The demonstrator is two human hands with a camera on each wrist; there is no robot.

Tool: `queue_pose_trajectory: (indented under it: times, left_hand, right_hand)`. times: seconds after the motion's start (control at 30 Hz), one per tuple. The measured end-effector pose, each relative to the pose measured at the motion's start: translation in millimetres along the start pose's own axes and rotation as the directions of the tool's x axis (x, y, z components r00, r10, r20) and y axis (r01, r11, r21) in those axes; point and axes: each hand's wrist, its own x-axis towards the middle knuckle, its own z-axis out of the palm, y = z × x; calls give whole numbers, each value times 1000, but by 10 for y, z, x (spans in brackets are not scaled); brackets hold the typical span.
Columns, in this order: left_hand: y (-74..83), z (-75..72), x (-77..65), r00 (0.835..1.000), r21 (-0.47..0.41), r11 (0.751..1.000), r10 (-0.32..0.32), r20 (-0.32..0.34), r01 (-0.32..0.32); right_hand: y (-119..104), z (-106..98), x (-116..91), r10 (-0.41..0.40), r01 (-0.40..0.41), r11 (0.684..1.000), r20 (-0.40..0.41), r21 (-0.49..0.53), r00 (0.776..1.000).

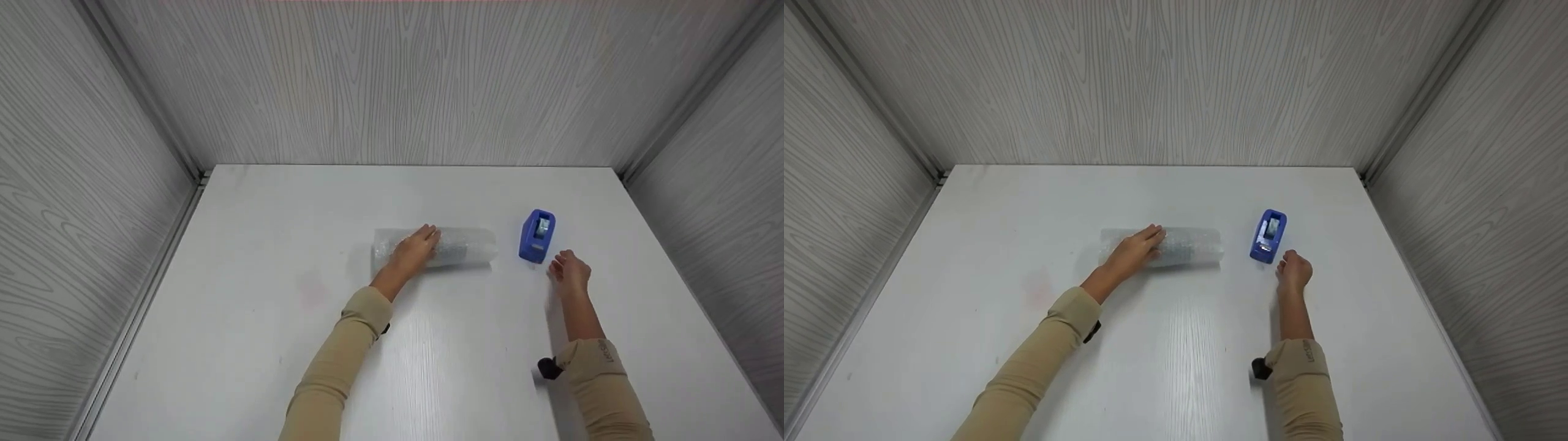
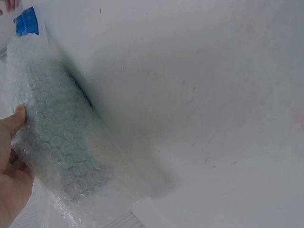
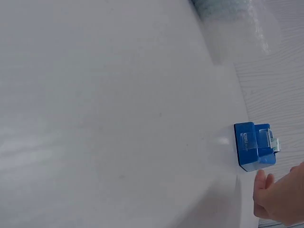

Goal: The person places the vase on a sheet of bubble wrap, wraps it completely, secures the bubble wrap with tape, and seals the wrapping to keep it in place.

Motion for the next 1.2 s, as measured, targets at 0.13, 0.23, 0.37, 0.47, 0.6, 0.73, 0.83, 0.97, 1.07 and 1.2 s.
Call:
queue_pose_trajectory:
  times: [0.13, 0.23, 0.37, 0.47, 0.6, 0.73, 0.83, 0.97, 1.07, 1.2]
  left_hand:
    - [-5, 18, 5, 1000, 4, 1000, 3, -15, -3]
    - [-9, 21, 11, 1000, -13, 1000, 4, -24, -4]
    - [-21, 15, 10, 999, -29, 999, 12, -29, -13]
    - [-23, 11, 4, 1000, -43, 999, 15, -25, -17]
    - [-18, 11, -5, 999, -60, 998, 23, -36, -26]
    - [-16, 16, -11, 999, -64, 998, 28, -45, -31]
    - [-15, 16, -5, 999, -60, 998, 24, -29, -26]
    - [-16, 9, 4, 1000, -54, 998, 18, -14, -19]
    - [-17, 5, 8, 1000, -54, 999, 9, -4, -10]
    - [-21, 10, 6, 1000, -51, 999, 13, -6, -13]
  right_hand:
    - [-20, -8, 40, 118, -113, 990, 72, -79, 990]
    - [3, -16, 51, 146, -137, 986, 95, -97, 985]
    - [37, -20, 41, 152, -127, 978, 149, -166, 977]
    - [65, -26, 46, 160, -117, 974, 220, -196, 962]
    - [108, -10, 64, 159, -118, 978, 249, -172, 955]
    - [138, 18, 54, 145, -119, 985, 234, -122, 961]
    - [158, 28, 51, 146, -132, 988, 227, -77, 963]
    - [179, 41, 53, 150, -145, 989, 232, -37, 961]
    - [183, 54, 56, 148, -142, 989, 224, -40, 963]
    - [185, 68, 68, 135, -122, 990, 196, -78, 971]
